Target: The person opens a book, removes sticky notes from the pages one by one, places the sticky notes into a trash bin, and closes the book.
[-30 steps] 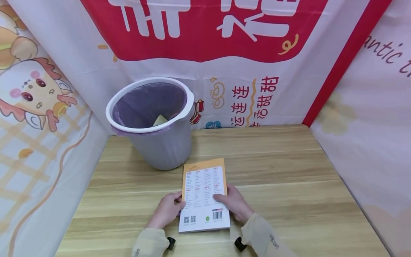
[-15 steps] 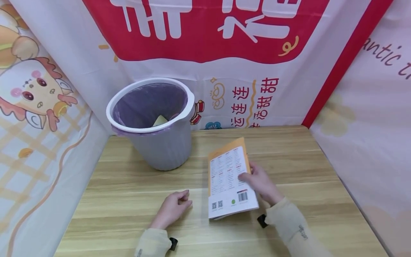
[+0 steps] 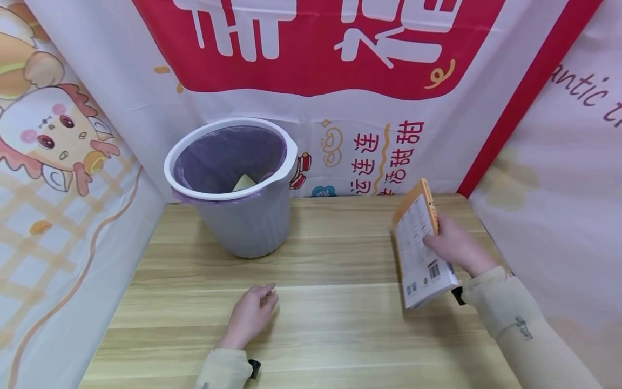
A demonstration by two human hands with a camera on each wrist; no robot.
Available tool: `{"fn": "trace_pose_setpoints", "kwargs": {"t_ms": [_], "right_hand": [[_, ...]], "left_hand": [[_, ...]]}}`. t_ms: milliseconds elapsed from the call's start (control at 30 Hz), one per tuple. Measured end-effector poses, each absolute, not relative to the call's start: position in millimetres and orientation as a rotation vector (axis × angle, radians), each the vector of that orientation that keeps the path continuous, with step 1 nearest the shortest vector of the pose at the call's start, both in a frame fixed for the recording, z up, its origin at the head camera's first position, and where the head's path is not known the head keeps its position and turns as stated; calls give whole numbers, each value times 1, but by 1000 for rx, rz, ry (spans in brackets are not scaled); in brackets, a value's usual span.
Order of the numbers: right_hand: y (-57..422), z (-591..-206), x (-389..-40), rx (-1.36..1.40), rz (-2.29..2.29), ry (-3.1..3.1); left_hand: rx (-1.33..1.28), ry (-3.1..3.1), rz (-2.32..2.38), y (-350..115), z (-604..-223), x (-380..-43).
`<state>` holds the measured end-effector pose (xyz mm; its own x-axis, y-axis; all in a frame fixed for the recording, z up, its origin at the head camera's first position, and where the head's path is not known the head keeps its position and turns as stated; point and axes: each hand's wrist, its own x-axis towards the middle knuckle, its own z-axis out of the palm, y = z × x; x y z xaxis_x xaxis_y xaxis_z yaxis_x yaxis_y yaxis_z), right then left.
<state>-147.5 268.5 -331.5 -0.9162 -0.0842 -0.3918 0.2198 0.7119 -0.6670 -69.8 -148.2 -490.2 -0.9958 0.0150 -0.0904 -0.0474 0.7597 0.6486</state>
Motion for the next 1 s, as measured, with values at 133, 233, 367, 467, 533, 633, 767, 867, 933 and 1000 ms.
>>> {"fn": "trace_pose_setpoints", "kwargs": {"t_ms": [133, 233, 367, 467, 533, 633, 767, 867, 933, 1000], "right_hand": [[265, -331, -155, 127, -794, 2604], [254, -339, -160, 147, -609, 2642], [233, -356, -162, 80, -466, 2724], [212, -369, -160, 46, -492, 2764], [198, -378, -159, 42, -532, 2788], [177, -392, -160, 43, -575, 2844], [151, -411, -162, 47, -593, 2888], [132, -424, -161, 61, -595, 2874], [119, -433, -159, 46, -562, 2881], [105, -444, -156, -1, -507, 2907]], "left_hand": [[-36, 2837, 1055, -148, -491, -69], [-31, 2824, 1056, -148, -492, -69], [-17, 2830, 1051, -148, -493, -68], [-5, 2845, 1047, -147, -493, -68], [6, 2856, 1047, -146, -492, -69], [23, 2866, 1043, -145, -491, -68], [24, 2876, 1026, -144, -490, -68], [9, 2882, 1024, -145, -491, -69], [1, 2885, 1026, -145, -491, -69], [-5, 2887, 1031, -144, -492, -70]]}}
